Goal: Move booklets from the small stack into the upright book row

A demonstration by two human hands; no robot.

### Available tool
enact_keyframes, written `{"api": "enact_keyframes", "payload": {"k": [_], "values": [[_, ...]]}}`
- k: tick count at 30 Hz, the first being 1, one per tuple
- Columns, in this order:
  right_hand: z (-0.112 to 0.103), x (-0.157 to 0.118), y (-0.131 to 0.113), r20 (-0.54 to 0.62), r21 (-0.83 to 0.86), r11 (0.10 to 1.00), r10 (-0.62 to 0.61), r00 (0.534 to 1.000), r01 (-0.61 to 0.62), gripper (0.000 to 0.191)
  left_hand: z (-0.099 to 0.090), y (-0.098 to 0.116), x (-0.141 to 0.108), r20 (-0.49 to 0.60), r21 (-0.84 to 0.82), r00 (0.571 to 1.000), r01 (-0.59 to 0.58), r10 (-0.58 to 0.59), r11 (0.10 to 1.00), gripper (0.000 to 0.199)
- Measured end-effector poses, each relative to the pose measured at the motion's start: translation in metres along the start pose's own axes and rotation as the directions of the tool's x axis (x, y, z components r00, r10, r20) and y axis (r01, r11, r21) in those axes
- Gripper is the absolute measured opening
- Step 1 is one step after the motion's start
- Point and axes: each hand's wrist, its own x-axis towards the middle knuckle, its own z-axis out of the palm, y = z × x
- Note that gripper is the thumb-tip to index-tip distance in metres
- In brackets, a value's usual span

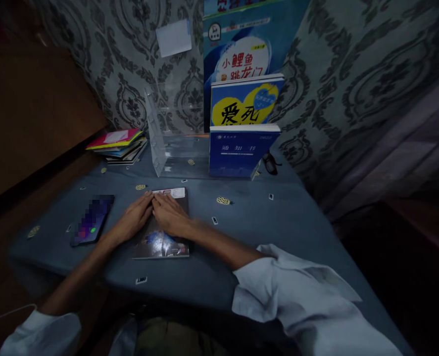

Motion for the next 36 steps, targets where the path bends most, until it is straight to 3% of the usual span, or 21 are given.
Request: {"api": "enact_keyframes", "payload": {"k": [4,12,17,26,30,36], "values": [[0.0,0.003,0.016,0.016,-0.021,0.994,0.111,0.994,-0.11,0.052,0.002,0.0,-0.001,-0.003,0.04,1.0,-0.008,0.008,0.999,0.049],[-0.003,-0.031,0.036,-0.045,-0.016,0.946,0.324,0.945,-0.325,0.064,0.001,0.004,0.0,0.01,0.034,1.0,0.011,-0.011,0.999,0.048],[0.006,-0.057,0.028,-0.091,-0.033,0.949,0.31,0.946,-0.314,0.068,-0.003,0.012,-0.002,0.058,0.062,0.996,0.06,-0.064,0.996,0.05],[0.022,-0.111,-0.002,-0.166,-0.097,0.978,0.165,0.972,-0.183,0.073,-0.013,0.027,-0.008,0.142,0.108,0.982,0.111,-0.126,0.988,0.054],[0.023,-0.118,-0.008,-0.182,-0.09,0.979,0.162,0.97,-0.18,0.075,-0.011,0.032,-0.029,0.15,0.118,0.986,0.05,-0.068,0.992,0.059],[0.018,-0.117,-0.015,-0.139,-0.071,0.975,0.198,0.97,-0.209,0.074,0.001,0.051,-0.086,0.088,0.119,0.991,-0.114,0.103,0.986,0.067]]}}
